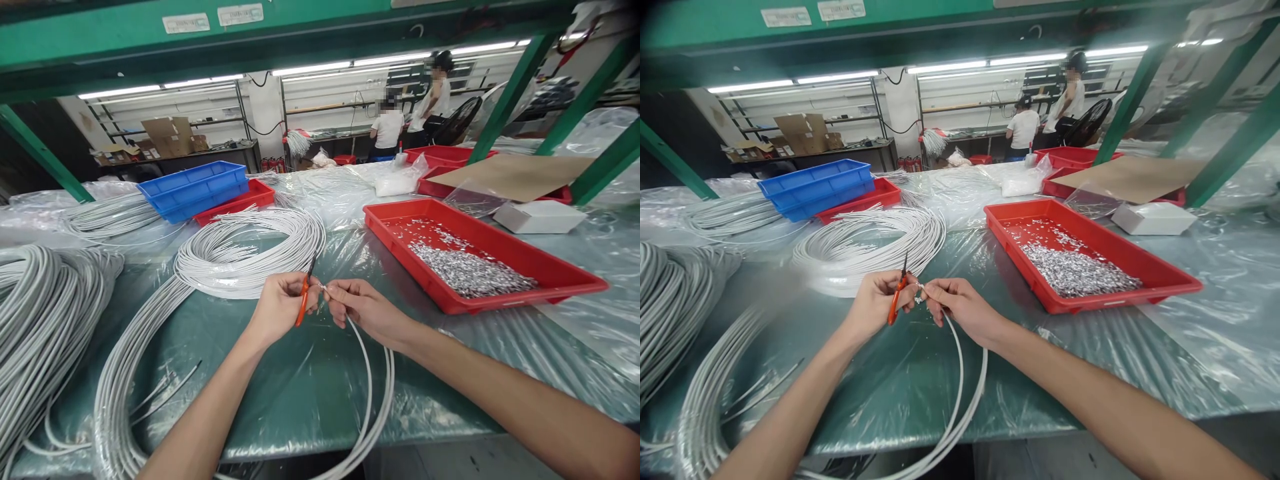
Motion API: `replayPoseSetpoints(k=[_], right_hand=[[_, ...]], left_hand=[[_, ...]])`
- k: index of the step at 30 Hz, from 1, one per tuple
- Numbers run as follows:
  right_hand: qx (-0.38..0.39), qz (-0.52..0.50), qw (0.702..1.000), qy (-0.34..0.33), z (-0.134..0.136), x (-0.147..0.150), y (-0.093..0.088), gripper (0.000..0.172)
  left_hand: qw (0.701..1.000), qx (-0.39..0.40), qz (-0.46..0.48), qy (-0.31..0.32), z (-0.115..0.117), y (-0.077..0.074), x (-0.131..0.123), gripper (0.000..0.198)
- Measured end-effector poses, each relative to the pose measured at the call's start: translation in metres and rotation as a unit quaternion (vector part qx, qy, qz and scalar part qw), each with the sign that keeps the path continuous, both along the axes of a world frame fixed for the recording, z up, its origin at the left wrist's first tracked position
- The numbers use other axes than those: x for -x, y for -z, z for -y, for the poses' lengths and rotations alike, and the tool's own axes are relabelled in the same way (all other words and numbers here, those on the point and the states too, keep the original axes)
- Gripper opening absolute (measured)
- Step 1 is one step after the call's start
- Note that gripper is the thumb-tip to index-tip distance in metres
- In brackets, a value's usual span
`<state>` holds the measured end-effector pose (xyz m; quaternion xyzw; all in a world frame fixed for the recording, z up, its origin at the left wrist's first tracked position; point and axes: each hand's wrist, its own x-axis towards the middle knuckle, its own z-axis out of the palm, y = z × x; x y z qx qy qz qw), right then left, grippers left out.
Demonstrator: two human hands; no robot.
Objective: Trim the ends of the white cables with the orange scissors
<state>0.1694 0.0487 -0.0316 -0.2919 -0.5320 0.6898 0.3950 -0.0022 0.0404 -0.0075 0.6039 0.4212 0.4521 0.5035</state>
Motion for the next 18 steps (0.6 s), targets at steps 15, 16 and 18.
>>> replayPoseSetpoints(k=[15,16,18], right_hand=[[-0.003,-0.053,0.996,0.071,-0.003,-0.005,-0.009,0.029],[0.001,-0.057,0.996,0.066,-0.004,-0.005,-0.009,0.029],[0.004,-0.060,0.997,0.055,-0.004,-0.006,-0.008,0.030]], left_hand=[[0.981,-0.034,-0.186,0.043,-0.006,0.014,0.009,0.010],[0.979,-0.039,-0.193,0.047,-0.005,0.015,0.008,0.009],[0.979,-0.049,-0.189,0.050,-0.005,0.015,0.008,0.008]])
